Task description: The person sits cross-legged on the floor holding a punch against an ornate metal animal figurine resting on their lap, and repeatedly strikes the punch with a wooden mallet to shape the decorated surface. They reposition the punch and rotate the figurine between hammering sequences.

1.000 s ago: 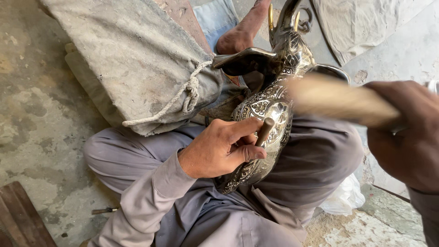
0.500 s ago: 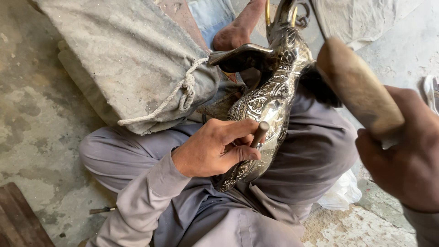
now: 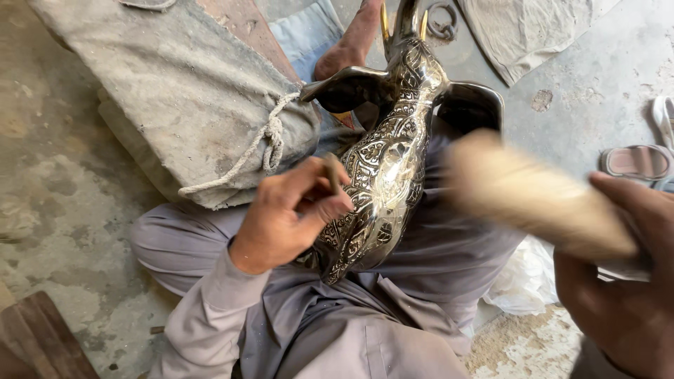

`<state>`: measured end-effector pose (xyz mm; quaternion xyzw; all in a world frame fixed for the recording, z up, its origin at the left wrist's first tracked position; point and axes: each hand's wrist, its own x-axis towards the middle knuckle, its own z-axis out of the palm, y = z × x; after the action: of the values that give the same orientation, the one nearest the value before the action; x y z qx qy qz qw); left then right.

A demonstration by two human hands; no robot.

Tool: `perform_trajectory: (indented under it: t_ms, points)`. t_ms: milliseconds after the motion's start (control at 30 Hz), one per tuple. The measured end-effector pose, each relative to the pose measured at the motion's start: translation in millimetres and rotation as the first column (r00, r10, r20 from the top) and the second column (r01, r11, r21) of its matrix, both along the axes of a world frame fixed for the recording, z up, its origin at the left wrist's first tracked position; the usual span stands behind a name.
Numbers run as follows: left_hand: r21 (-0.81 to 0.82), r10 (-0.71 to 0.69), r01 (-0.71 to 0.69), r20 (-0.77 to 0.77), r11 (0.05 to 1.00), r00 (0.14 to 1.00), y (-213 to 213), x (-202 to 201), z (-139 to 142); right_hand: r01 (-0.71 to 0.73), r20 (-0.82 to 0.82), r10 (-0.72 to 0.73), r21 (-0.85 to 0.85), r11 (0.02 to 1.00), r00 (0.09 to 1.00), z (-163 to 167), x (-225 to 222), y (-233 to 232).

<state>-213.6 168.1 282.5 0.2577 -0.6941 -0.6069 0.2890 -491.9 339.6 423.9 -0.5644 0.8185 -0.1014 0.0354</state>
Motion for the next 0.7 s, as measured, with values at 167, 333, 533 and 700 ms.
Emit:
perform_trajectory:
  t_ms: [167, 333, 533, 700]
  points:
    - [-0.02, 0.092, -0.09, 0.138, 0.996, 0.986, -3.3, 4.5, 16.8, 0.484, 0.329, -0.467, 0.033, 0.874, 0.821, -63.7, -29.9, 53.6]
    - [-0.1, 0.029, -0.024, 0.051, 0.995, 0.998, -1.3, -15.6, 30.7, 0.652, 0.732, -0.549, 0.191, 0.734, 0.403, -109.3, -34.5, 98.3]
    - [0.035, -0.176, 0.172, 0.188, 0.984, 0.966, -13.2, -53.4, 28.2, 0.679, 0.761, -0.499, 0.106, 0.726, 0.414, -82.2, -27.1, 103.5]
    - [-0.021, -0.401, 0.405, 0.097, 0.914, 0.911, -19.5, -76.1, 19.4, 0.616, 0.882, -0.114, -0.221, 0.757, 0.457, -71.5, -11.1, 77.4]
